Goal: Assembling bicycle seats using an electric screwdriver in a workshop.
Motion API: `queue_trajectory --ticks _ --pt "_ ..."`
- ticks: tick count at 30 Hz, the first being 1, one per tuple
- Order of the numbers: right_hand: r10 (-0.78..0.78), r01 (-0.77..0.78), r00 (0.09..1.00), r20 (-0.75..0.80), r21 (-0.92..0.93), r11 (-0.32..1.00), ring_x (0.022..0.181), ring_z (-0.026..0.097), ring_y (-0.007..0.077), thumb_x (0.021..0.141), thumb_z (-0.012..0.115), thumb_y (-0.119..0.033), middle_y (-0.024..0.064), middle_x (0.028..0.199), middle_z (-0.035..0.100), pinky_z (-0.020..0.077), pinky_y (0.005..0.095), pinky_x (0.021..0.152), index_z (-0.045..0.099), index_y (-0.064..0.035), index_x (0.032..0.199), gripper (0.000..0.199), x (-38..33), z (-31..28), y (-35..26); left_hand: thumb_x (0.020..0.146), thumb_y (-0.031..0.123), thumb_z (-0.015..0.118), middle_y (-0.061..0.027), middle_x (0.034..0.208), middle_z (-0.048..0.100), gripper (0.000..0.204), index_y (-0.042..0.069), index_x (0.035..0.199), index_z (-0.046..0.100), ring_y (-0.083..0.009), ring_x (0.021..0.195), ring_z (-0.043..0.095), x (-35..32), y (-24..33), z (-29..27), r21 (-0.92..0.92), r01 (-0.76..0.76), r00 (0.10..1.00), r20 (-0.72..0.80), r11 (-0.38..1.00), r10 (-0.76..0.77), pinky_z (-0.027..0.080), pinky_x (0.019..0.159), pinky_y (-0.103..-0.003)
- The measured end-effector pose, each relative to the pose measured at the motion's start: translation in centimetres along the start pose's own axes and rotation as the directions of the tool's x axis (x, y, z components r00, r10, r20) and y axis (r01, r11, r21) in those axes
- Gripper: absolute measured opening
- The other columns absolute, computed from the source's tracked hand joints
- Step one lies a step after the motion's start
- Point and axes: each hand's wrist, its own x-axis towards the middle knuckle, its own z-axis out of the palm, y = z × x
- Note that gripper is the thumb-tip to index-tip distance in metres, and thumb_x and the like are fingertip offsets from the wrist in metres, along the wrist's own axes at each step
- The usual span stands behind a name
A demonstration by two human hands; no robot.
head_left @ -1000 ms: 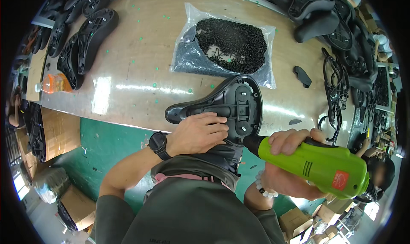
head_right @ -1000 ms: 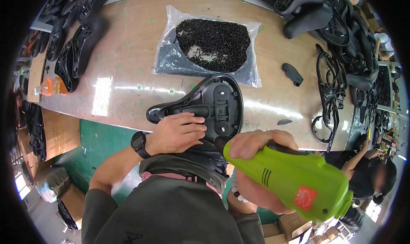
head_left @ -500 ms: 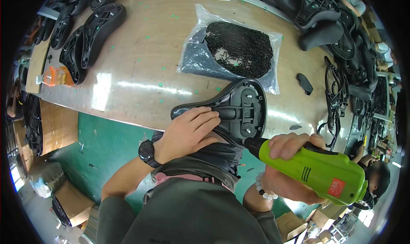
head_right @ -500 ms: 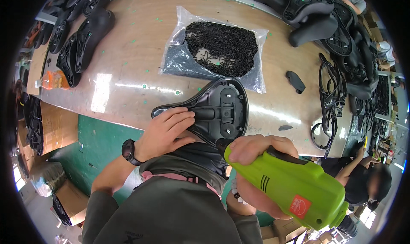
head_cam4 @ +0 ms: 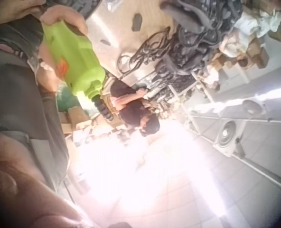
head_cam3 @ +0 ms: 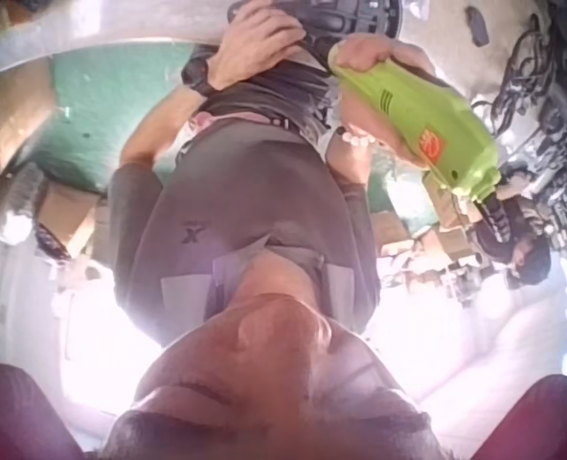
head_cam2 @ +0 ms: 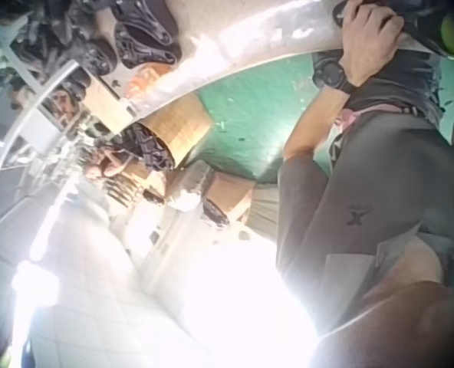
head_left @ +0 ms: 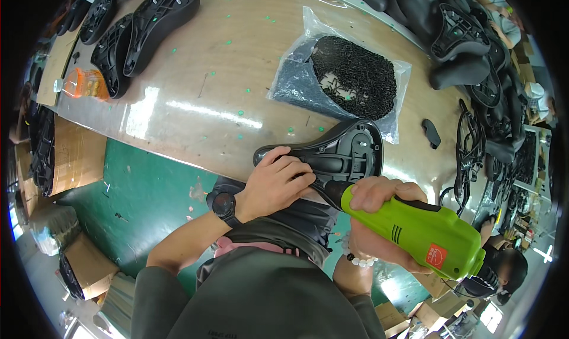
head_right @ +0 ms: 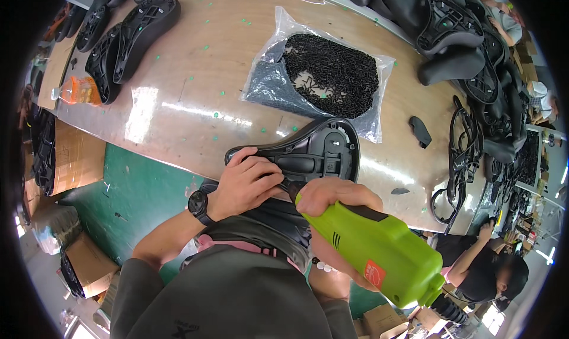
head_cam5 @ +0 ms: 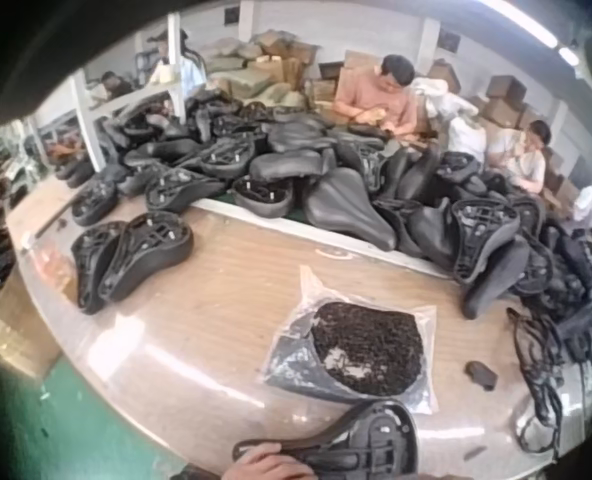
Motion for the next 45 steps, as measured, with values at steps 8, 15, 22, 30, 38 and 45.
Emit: queue_trajectory --ticks 8,15,22,30,38,45 --pt "0.241 -0.259 0.936 -0.255 -0.038 0.965 0.081 0.056 0.0313 0.07 0.058 -0.079 0.019 0.093 0.06 0.045 0.045 0.081 0.051 0.0019 0.114 0.093 0.8 0.6 -1.1 0.071 0.022 0.079 0.0017 0.102 0.062 0.033 0.014 0.099 0.065 -0.0181 0.091 0.06 0.4 1.0 0.1 0.027 0.057 0.998 0.021 0.998 -0.058 0.039 0.103 -0.049" --pt "0.033 -0.034 0.996 -0.081 -0.01 0.999 0.072 0.054 0.0286 0.068 0.054 -0.087 0.0148 0.085 0.057 0.0444 0.0407 0.068 0.051 -0.0021 0.11 0.094 0.2 0.0 0.3 0.073 0.023 0.076 0.003 0.097 0.062 0.026 0.013 0.093 0.063 -0.0169 0.089 0.059 -0.1 -0.1 0.9 0.02 -0.016 1.0 -0.008 1.0 0.016 0.039 0.104 -0.047" --pt "0.02 -0.023 1.0 -0.012 -0.205 0.979 0.067 0.057 0.0296 0.083 0.06 -0.065 0.014 0.078 0.058 0.0473 0.0424 0.065 0.052 -0.0038 0.108 0.067 0.6 1.9 -0.9 0.07 0.025 0.079 0.0047 0.095 0.064 0.026 0.014 0.089 0.064 -0.0154 0.081 0.059 -0.3 -0.4 1.2 0.017 -0.026 0.998 -0.062 1.0 0.027 0.041 0.103 -0.045" --pt "-0.05 0.104 0.978 0.203 -0.264 0.959 0.068 0.058 0.0276 0.074 0.054 -0.082 0.0132 0.08 0.057 0.0457 0.0424 0.069 0.049 -0.0002 0.114 0.092 -0.3 1.3 0.4 0.067 0.027 0.08 0.0058 0.095 0.066 0.026 0.015 0.086 0.065 -0.0137 0.075 0.059 -0.5 -0.5 1.3 0.035 -0.029 0.997 -0.072 0.999 0.031 0.043 0.101 -0.043" --pt "0.089 0.01 0.962 0.257 -0.361 0.932 0.071 0.058 0.0275 0.077 0.063 -0.065 0.0115 0.081 0.058 0.0476 0.0433 0.071 0.048 -0.0034 0.115 0.073 -0.3 1.0 0.3 0.068 0.024 0.078 0.0068 0.095 0.066 0.023 0.015 0.084 0.064 -0.0129 0.076 0.059 -0.5 -0.5 1.4 0.033 -0.038 0.996 -0.075 0.999 0.041 0.043 0.102 -0.042" --pt "0.087 0.013 0.955 0.282 -0.335 0.942 0.072 0.058 0.0306 0.074 0.061 -0.074 0.0147 0.081 0.059 0.0487 0.0452 0.069 0.05 0.0004 0.115 0.085 -0.5 1.3 0.4 0.07 0.024 0.076 0.0071 0.094 0.065 0.02 0.015 0.083 0.064 -0.0132 0.075 0.058 -0.6 -0.4 1.3 0.053 -0.057 0.995 -0.076 0.997 0.061 0.042 0.102 -0.042"
